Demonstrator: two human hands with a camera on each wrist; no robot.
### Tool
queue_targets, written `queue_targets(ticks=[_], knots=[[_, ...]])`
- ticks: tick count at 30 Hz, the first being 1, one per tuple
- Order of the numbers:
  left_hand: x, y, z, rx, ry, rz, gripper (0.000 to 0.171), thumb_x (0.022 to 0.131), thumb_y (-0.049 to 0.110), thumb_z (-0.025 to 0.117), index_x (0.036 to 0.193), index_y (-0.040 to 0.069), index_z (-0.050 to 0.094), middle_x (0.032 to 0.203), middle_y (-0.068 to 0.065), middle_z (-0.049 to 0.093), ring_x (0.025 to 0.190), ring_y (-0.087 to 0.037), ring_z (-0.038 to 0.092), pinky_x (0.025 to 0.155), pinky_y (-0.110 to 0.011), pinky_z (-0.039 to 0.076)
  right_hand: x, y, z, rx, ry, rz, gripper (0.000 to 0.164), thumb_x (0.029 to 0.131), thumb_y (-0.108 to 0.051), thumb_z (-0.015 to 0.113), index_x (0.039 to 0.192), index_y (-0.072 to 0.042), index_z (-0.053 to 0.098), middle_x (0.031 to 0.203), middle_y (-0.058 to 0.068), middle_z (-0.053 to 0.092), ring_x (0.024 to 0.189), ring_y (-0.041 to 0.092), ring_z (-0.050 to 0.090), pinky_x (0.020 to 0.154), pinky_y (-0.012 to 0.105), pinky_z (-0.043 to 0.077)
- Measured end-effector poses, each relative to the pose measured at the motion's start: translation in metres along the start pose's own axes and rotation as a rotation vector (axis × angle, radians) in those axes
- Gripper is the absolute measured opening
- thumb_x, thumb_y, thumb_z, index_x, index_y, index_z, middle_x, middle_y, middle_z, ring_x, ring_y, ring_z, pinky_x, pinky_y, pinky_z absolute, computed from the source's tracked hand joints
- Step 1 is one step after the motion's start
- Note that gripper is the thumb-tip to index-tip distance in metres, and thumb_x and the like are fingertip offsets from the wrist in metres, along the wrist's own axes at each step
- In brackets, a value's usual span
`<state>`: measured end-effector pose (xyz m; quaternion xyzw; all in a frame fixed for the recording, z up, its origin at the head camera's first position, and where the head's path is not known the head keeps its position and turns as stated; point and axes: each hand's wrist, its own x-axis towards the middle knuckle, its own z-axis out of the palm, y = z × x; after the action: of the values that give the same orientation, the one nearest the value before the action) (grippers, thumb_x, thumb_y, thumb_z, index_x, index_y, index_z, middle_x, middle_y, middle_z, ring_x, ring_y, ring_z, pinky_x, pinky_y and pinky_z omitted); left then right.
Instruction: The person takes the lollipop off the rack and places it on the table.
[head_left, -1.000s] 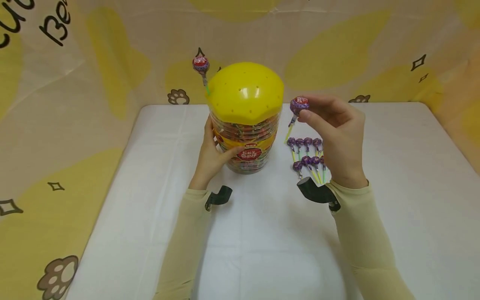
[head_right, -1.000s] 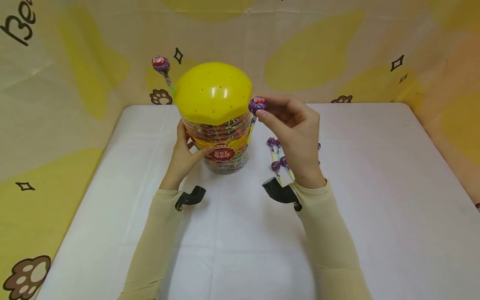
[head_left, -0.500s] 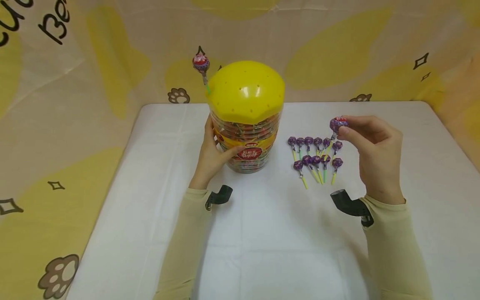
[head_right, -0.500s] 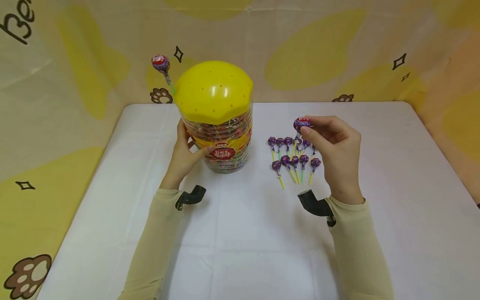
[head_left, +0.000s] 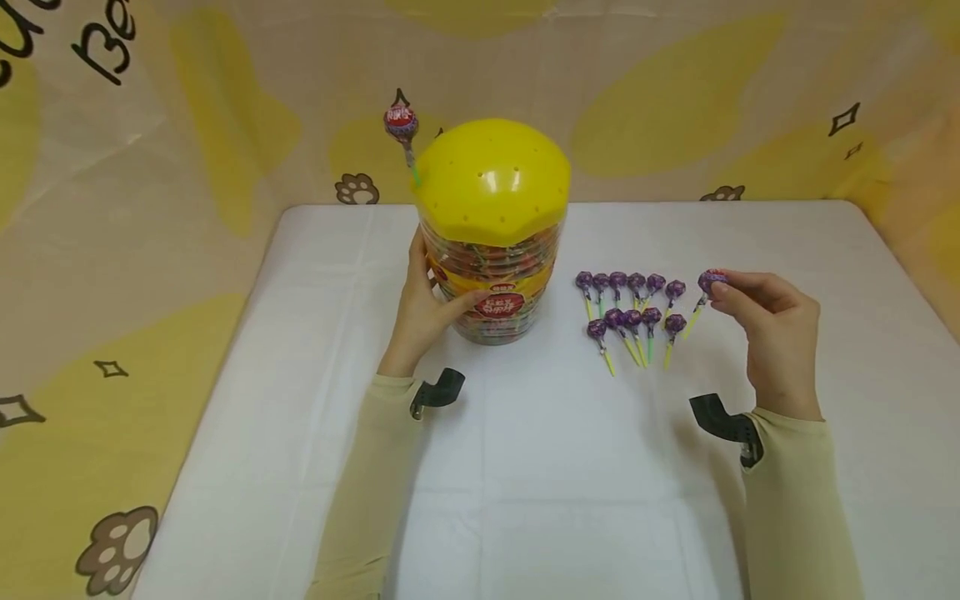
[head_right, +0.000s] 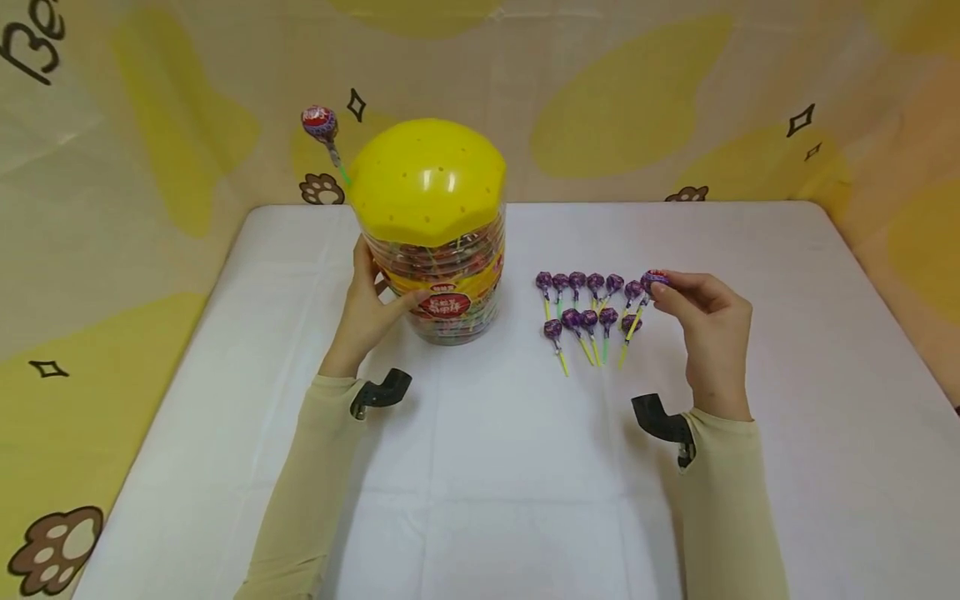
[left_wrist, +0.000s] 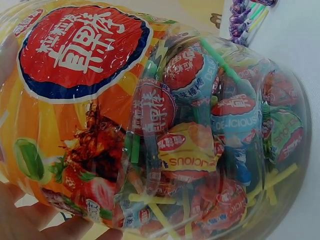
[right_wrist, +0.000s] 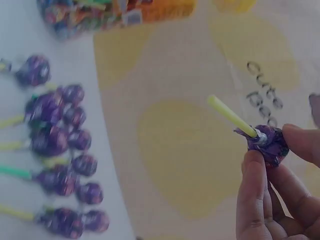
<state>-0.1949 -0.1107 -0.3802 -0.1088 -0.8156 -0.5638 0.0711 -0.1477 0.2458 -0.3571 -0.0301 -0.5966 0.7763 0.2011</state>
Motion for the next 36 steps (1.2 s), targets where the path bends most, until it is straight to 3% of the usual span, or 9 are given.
queue_targets(ticks=[9, 15, 21, 27, 30, 34, 36], knots=[[-0.004, -0.002, -0.003, 0.007, -0.004, -0.03, 0.104, 0.079, 0.024, 0.077, 0.152, 0.023, 0.003, 0.154, -0.005, 0.019, 0.139, -0.026, 0.024, 0.11, -0.048, 0.027, 0.012, 0.033, -0.037, -0.142, 0.015, 0.214, 0.009, 0.08, -0.004, 0.074, 0.089, 0.0, 0.072, 0.083, 0.001, 0.071, 0.07, 0.011, 0.066, 0.07, 0.016, 0.054], [-0.008, -0.004, -0.002, 0.012, -0.001, -0.01, 0.105, 0.079, 0.021, 0.078, 0.152, 0.023, 0.002, 0.155, -0.005, 0.017, 0.139, -0.027, 0.023, 0.109, -0.051, 0.028, 0.013, 0.054, -0.057, -0.16, -0.056, 0.354, 0.007, 0.084, -0.001, 0.069, 0.084, -0.006, 0.073, 0.08, -0.003, 0.07, 0.07, 0.009, 0.066, 0.07, 0.017, 0.054], [-0.004, -0.005, -0.001, 0.011, -0.008, 0.034, 0.102, 0.081, 0.022, 0.075, 0.152, 0.023, 0.001, 0.155, -0.006, 0.016, 0.138, -0.028, 0.024, 0.109, -0.051, 0.029, 0.016, 0.058, -0.066, -0.252, -0.141, 0.405, 0.012, 0.083, -0.003, 0.07, 0.079, -0.013, 0.074, 0.077, -0.006, 0.07, 0.068, 0.007, 0.068, 0.068, 0.014, 0.053], [-0.001, -0.002, -0.001, 0.013, 0.001, 0.023, 0.105, 0.079, 0.028, 0.078, 0.152, 0.023, 0.002, 0.155, -0.006, 0.018, 0.138, -0.027, 0.024, 0.109, -0.05, 0.028, 0.022, 0.061, -0.068, -0.322, -0.197, 0.421, 0.014, 0.084, -0.005, 0.071, 0.077, -0.017, 0.073, 0.077, -0.008, 0.07, 0.068, 0.005, 0.067, 0.068, 0.014, 0.053], [0.0, 0.0, -0.002, 0.011, 0.005, 0.015, 0.106, 0.079, 0.026, 0.078, 0.152, 0.023, 0.002, 0.155, -0.006, 0.018, 0.139, -0.027, 0.024, 0.11, -0.049, 0.028, 0.023, 0.059, -0.068, -0.501, -0.209, 0.399, 0.003, 0.085, -0.016, 0.071, 0.084, -0.015, 0.072, 0.078, -0.015, 0.068, 0.073, -0.002, 0.063, 0.071, 0.01, 0.049], [0.0, 0.0, -0.002, 0.002, 0.005, -0.005, 0.105, 0.079, 0.022, 0.078, 0.152, 0.023, 0.003, 0.154, -0.005, 0.018, 0.139, -0.026, 0.023, 0.11, -0.049, 0.028, 0.021, 0.057, -0.068, -0.794, -0.222, 0.382, 0.041, 0.085, -0.035, 0.07, 0.105, 0.001, 0.067, 0.08, -0.025, 0.059, 0.091, 0.004, 0.051, 0.081, 0.018, 0.037], [0.0, 0.0, -0.001, 0.002, 0.0, -0.016, 0.105, 0.079, 0.022, 0.078, 0.152, 0.023, 0.002, 0.155, -0.004, 0.018, 0.139, -0.026, 0.023, 0.11, -0.048, 0.028, 0.02, 0.056, -0.069, -0.862, -0.228, 0.387, 0.056, 0.085, -0.04, 0.069, 0.113, 0.007, 0.061, 0.081, -0.025, 0.056, 0.097, 0.011, 0.045, 0.082, 0.023, 0.033]])
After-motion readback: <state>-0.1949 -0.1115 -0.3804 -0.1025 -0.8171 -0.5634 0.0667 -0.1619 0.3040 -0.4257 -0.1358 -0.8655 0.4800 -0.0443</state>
